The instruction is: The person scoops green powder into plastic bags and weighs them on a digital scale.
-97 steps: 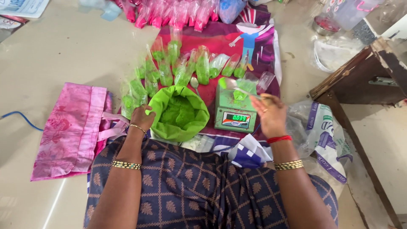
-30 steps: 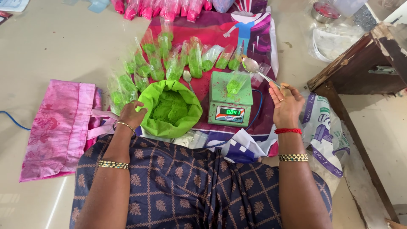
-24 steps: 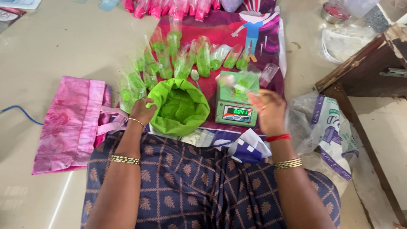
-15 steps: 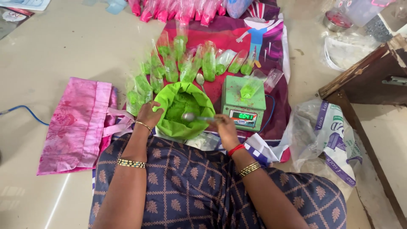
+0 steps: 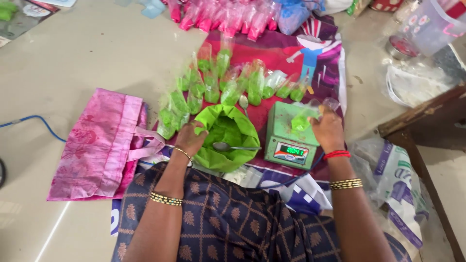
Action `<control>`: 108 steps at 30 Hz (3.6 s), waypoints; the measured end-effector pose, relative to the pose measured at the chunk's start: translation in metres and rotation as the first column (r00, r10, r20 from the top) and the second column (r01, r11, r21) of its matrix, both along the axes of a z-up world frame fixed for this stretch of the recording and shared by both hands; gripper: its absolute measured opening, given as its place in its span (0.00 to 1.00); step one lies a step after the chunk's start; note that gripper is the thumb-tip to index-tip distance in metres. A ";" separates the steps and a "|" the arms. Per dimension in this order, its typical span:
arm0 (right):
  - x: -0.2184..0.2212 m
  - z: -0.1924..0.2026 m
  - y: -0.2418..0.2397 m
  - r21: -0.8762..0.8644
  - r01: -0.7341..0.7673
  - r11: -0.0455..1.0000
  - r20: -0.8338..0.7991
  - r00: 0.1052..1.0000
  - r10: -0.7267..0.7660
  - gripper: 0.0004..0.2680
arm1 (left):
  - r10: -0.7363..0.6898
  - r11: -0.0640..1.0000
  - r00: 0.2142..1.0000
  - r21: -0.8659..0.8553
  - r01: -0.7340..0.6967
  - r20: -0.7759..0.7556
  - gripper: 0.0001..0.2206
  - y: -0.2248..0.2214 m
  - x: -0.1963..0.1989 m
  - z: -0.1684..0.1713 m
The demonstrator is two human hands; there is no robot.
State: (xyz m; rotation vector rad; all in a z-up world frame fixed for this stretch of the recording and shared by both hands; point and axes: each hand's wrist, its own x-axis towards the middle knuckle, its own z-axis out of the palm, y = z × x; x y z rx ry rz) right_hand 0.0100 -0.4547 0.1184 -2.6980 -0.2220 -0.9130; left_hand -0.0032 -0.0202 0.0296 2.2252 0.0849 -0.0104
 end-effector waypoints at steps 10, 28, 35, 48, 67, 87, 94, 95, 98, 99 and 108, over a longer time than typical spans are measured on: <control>0.051 0.019 0.018 0.169 -0.024 0.985 -0.210 0.976 0.060 0.05 | -0.045 0.996 0.999 -0.071 0.045 -0.010 0.17 -0.007 0.003 0.006; 0.176 0.035 0.310 0.446 -0.449 0.775 -0.144 0.818 0.557 0.04 | -0.031 0.991 1.000 -0.129 0.031 0.001 0.18 -0.016 -0.008 0.013; 0.216 0.015 0.418 0.419 -0.623 0.660 0.020 0.733 0.680 0.03 | -0.045 0.984 0.998 -0.173 0.051 0.039 0.17 -0.028 -0.005 -0.017; 0.241 -0.077 0.429 0.055 -0.520 0.852 -0.498 0.725 0.475 0.04 | -0.111 0.977 0.979 -0.198 0.076 -0.170 0.20 -0.020 -0.004 -0.005; 0.213 -0.045 0.433 0.137 -0.471 0.872 -0.466 0.746 0.476 0.04 | -0.131 0.974 0.980 -0.206 0.099 -0.149 0.20 -0.021 -0.002 -0.003; 0.169 -0.038 0.417 0.225 -0.653 0.723 -0.090 0.725 0.683 0.09 | -0.041 0.930 0.997 -0.361 0.061 0.062 0.17 -0.023 0.012 -0.056; 0.030 0.005 0.367 0.528 -0.509 0.679 -0.093 0.761 0.642 0.08 | -0.087 0.933 0.992 -0.342 0.115 0.096 0.21 -0.015 0.021 -0.071; 0.013 0.006 0.354 0.503 -0.527 0.686 -0.062 0.769 0.636 0.07 | -0.122 0.968 0.981 -0.202 0.151 0.152 0.18 -0.015 0.025 -0.079; -0.029 0.013 0.304 0.471 -0.515 0.716 -0.058 0.792 0.608 0.06 | -0.104 0.979 0.974 -0.153 0.136 0.200 0.15 -0.013 0.013 -0.058; -0.042 0.014 0.288 0.472 -0.497 0.728 -0.086 0.796 0.599 0.06 | -0.029 0.967 0.983 -0.244 0.074 0.183 0.14 -0.009 0.005 -0.044; -0.115 -0.045 0.075 -0.071 -0.267 0.961 -0.666 0.730 0.154 0.10 | 0.124 0.989 0.977 -0.101 -0.107 0.174 0.10 0.003 0.004 -0.035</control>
